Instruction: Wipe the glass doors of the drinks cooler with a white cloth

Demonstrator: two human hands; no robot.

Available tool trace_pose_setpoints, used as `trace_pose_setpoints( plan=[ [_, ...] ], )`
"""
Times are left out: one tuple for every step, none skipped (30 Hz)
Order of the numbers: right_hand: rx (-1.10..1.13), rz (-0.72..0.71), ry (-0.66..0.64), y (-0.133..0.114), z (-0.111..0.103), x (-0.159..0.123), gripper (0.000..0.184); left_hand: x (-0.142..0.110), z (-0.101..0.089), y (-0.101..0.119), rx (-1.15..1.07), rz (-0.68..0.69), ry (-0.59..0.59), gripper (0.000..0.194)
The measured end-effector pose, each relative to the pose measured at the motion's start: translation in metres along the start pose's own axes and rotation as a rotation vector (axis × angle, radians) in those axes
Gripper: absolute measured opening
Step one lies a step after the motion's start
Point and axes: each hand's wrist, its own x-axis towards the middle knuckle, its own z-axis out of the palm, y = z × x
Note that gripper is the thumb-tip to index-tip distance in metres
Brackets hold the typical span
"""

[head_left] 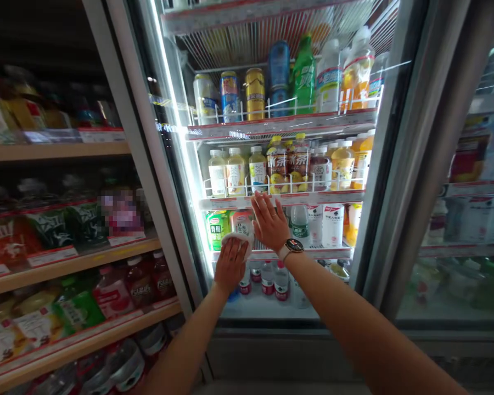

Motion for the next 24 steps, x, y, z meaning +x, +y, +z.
trace_pose_setpoints(
  plan=[
    [-0.002,0.001,-0.004,0.000,0.000,0.000,0.063,-0.008,0.000,0.002,0.010,0.004,-0.014,0.055],
    [-0.007,0.002,-0.002,0.000,0.000,0.000,0.063,-0.012,0.000,0.003,0.017,0.008,-0.024,0.054],
    [-0.014,0.001,0.004,-0.001,0.000,0.001,0.063,-0.012,-0.002,0.003,0.019,0.010,-0.033,0.054],
    [-0.023,-0.001,0.015,-0.001,0.000,0.001,0.062,-0.008,-0.003,0.004,0.015,0.011,-0.038,0.054],
    [-0.030,-0.004,0.025,-0.001,0.000,0.001,0.062,0.000,-0.006,0.003,0.007,0.007,-0.039,0.055],
    [-0.034,-0.007,0.032,-0.001,0.001,0.001,0.062,0.011,-0.009,0.003,-0.003,-0.003,-0.035,0.056],
    [-0.035,-0.006,0.035,-0.001,0.001,0.001,0.062,0.025,-0.012,0.002,-0.012,-0.019,-0.024,0.058],
    [-0.035,-0.003,0.035,-0.001,0.001,0.001,0.062,0.041,-0.016,0.001,-0.021,-0.037,-0.005,0.059],
    [-0.034,0.000,0.033,-0.001,0.001,0.001,0.062,0.058,-0.019,-0.001,-0.029,-0.059,0.025,0.060],
    [-0.034,0.000,0.032,-0.001,0.001,0.001,0.062,0.075,-0.022,-0.003,-0.034,-0.082,0.058,0.060],
    [-0.035,0.000,0.031,-0.001,0.001,0.001,0.062,0.090,-0.023,-0.005,-0.043,-0.105,0.087,0.060],
    [-0.038,0.001,0.032,-0.001,0.001,0.000,0.062,0.103,-0.024,-0.006,-0.053,-0.122,0.111,0.060],
    [-0.041,0.001,0.032,-0.001,0.001,0.000,0.061,0.112,-0.025,-0.008,-0.061,-0.136,0.132,0.060],
    [-0.043,0.001,0.031,-0.001,0.001,0.000,0.060,0.117,-0.024,-0.008,-0.065,-0.144,0.150,0.060],
    [-0.042,0.001,0.029,-0.001,0.001,0.000,0.060,0.118,-0.023,-0.008,-0.065,-0.146,0.162,0.060],
    [-0.038,0.002,0.026,-0.001,0.001,0.000,0.060,0.115,-0.021,-0.007,-0.062,-0.141,0.170,0.061],
    [-0.034,0.003,0.024,-0.001,0.001,0.000,0.060,0.109,-0.019,-0.005,-0.057,-0.128,0.172,0.061],
    [-0.028,0.001,0.025,-0.001,0.000,0.000,0.060,0.101,-0.017,-0.003,-0.048,-0.110,0.169,0.062],
    [-0.024,-0.002,0.029,-0.001,0.000,0.000,0.060,0.090,-0.015,-0.001,-0.037,-0.089,0.160,0.062],
    [-0.021,-0.004,0.034,-0.001,0.000,0.000,0.061,0.078,-0.013,0.001,-0.025,-0.069,0.146,0.063],
    [-0.020,-0.005,0.040,-0.001,0.000,0.000,0.061,0.065,-0.012,0.003,-0.014,-0.048,0.128,0.064],
    [-0.019,-0.006,0.047,-0.001,0.000,0.000,0.061,0.053,-0.011,0.004,-0.003,-0.028,0.106,0.064],
    [-0.018,-0.008,0.050,-0.001,0.000,0.000,0.061,0.041,-0.010,0.005,0.005,-0.013,0.081,0.064],
    [-0.017,-0.009,0.049,-0.001,0.000,0.000,0.061,0.031,-0.010,0.006,0.013,-0.001,0.055,0.063]
  ],
)
